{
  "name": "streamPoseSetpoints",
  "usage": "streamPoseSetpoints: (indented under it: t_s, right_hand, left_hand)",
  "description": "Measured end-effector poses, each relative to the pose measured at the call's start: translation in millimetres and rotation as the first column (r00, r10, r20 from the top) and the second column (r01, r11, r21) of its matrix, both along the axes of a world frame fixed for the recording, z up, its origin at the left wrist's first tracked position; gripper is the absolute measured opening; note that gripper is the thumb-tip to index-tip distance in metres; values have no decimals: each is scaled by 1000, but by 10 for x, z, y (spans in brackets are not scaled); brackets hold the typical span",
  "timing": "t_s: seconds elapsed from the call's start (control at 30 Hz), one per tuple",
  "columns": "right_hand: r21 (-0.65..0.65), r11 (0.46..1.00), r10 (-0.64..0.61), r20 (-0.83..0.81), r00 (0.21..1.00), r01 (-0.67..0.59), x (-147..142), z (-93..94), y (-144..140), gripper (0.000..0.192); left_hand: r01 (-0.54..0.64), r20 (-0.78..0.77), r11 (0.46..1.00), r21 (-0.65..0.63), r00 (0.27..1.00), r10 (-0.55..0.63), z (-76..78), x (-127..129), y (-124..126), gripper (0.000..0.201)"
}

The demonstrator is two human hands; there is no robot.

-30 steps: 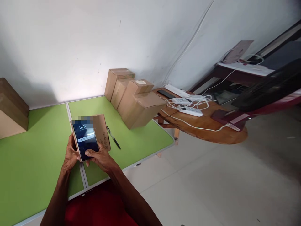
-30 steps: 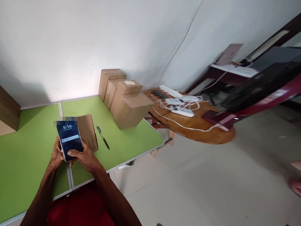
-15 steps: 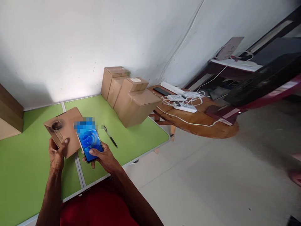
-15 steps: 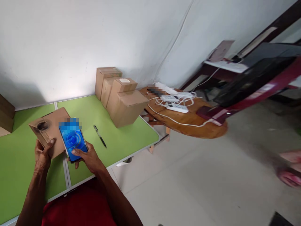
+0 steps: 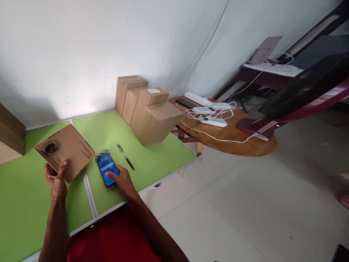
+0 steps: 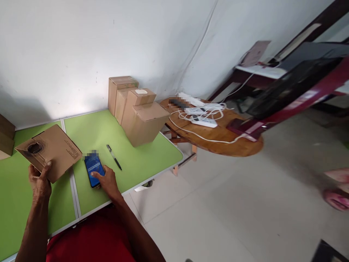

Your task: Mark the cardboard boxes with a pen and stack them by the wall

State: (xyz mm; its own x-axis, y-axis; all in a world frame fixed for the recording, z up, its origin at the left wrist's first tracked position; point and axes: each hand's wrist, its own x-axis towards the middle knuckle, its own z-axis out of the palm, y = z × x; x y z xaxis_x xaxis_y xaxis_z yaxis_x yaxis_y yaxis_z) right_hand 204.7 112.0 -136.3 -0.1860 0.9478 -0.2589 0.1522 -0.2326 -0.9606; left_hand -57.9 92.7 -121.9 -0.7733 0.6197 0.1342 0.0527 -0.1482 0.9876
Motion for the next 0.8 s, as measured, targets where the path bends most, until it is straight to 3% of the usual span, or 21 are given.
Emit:
streamPoseSetpoints:
  t_s: [0.13, 0.27, 0.57, 0.67, 0.73, 0.8]
  right_hand:
    - [76, 997, 8, 290, 957, -31, -19, 43, 0, 29]
    - [117, 991, -2, 512, 859, -68, -62, 131, -38, 26]
    - [162, 977, -16, 696, 718, -136, -87, 216, -74, 27]
    - [317, 935, -46, 557, 829, -161, -107, 247, 56, 53]
    - [407, 891, 62, 329, 942, -201, -104, 305, 166, 96]
    - [404, 887, 217, 61, 974, -222, -28, 400, 248, 130]
  left_hand:
    - [1, -10, 1000, -5, 1000, -1, -11, -7, 9, 75]
    - [4, -2, 1000, 2, 1000, -4, -9, -8, 16, 77]
    - [23, 16, 1000, 2, 1000, -23, 25, -1, 3, 79]
    - [84, 13, 996, -13, 996, -84, 106, 44, -10, 75]
    - [176, -2, 984, -25, 984, -176, 198, 124, -5, 80]
    - [285, -32, 958, -33, 958, -286, 302, 251, 17, 87]
